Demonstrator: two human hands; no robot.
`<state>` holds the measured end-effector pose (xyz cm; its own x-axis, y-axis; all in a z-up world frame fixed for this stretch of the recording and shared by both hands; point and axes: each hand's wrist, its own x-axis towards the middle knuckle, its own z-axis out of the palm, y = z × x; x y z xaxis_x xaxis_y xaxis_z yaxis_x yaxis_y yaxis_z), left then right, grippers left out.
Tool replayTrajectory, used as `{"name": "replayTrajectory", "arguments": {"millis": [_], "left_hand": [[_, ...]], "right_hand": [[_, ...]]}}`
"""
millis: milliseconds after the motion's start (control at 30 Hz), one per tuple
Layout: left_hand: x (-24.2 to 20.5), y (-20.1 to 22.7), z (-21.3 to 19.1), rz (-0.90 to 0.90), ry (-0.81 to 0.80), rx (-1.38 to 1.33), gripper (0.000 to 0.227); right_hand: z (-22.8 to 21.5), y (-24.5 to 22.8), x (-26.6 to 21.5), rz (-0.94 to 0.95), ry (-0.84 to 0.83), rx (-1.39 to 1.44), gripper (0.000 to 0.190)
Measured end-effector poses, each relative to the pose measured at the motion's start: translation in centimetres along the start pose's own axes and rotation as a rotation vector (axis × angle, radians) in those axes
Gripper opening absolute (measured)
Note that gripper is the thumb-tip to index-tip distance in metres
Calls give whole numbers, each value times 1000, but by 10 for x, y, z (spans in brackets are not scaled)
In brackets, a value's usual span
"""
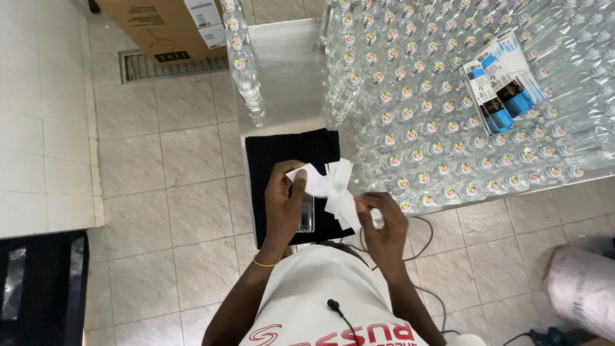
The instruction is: The person applies labels to clear plastic bottles. They peel the backing from a label, wrap it around a bottle, smooth it down, and then place the labeled bottle on a nearby table with other bottles.
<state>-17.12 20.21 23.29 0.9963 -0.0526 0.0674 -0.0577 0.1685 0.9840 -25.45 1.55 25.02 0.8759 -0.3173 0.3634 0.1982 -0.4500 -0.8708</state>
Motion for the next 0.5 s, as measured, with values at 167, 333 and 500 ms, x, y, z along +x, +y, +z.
{"name": "replayTrajectory", "arguments": {"millis": [167, 333, 500], "left_hand": [[-4, 28, 2, 42, -201, 84, 30], [-8, 7, -7, 26, -286, 133, 52], [-27, -31, -17, 126, 122, 313, 27]], "right_hand": [[-2, -31, 33, -30, -63, -19, 12], [23, 13, 24, 165, -239, 329, 8], [37, 27, 10, 443, -62, 503, 13]]}}
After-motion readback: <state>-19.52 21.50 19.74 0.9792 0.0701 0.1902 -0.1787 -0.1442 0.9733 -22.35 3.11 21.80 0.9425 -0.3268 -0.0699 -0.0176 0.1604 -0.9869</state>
